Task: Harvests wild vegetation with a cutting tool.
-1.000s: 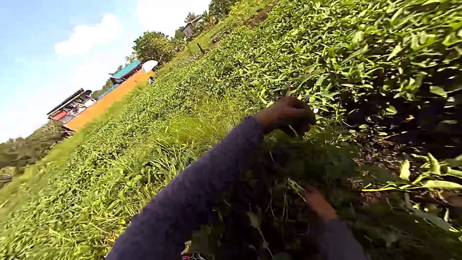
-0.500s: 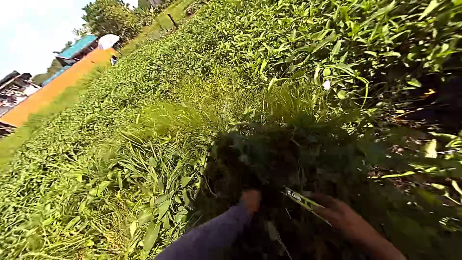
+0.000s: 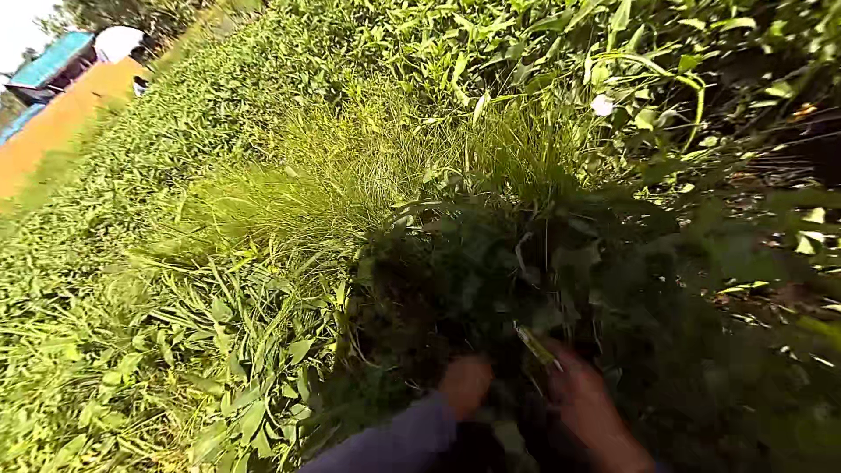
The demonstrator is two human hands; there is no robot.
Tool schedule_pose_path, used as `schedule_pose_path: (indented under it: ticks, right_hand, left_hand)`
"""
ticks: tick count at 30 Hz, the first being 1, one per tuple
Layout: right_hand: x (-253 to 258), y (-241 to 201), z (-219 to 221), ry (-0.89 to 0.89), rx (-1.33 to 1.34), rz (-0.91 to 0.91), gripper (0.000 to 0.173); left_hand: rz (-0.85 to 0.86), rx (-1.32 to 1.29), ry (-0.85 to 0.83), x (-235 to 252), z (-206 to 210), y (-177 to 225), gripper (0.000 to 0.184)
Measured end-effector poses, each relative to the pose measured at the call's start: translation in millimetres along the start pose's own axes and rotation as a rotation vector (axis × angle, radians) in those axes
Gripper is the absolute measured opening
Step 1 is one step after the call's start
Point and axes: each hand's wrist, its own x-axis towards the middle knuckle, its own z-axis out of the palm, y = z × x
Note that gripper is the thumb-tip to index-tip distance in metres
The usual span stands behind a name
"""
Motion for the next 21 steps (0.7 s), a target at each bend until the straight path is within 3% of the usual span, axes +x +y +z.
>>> schedule_pose_path:
  ticks: [6,10,13,17,21]
  right_hand:
    - [0.6,12.0,-8.9,-0.005,0.100,0.101,0.046]
    - [3.1,12.5,-7.5,-0.018,0.083,0.104,0.046]
    - [1.6,16.0,-6.8,-0.020,0.101,0.088,0.046]
    - [-2.5,14.4,-10.7,-0.029,0.138,0.098,0.047]
    - [-10.3,15.2,-16.3,-0.027,0.161,0.057,0.047]
  left_hand:
    - [-0.091,0.206,0.127,37.4,-22.0,-40.8,0.041]
    - [-0.339,0.136,0.062,43.0,-22.0,-40.0,0.046]
    - [-0.470,0.050,-0.027,37.4,-40.5,-38.8,0.037]
    - [-0.413,0.046,-0.120,29.0,-52.4,-47.7,0.032]
    - [-0.374,0.000,-0.048,19.5,-51.7,-62.8,0.032]
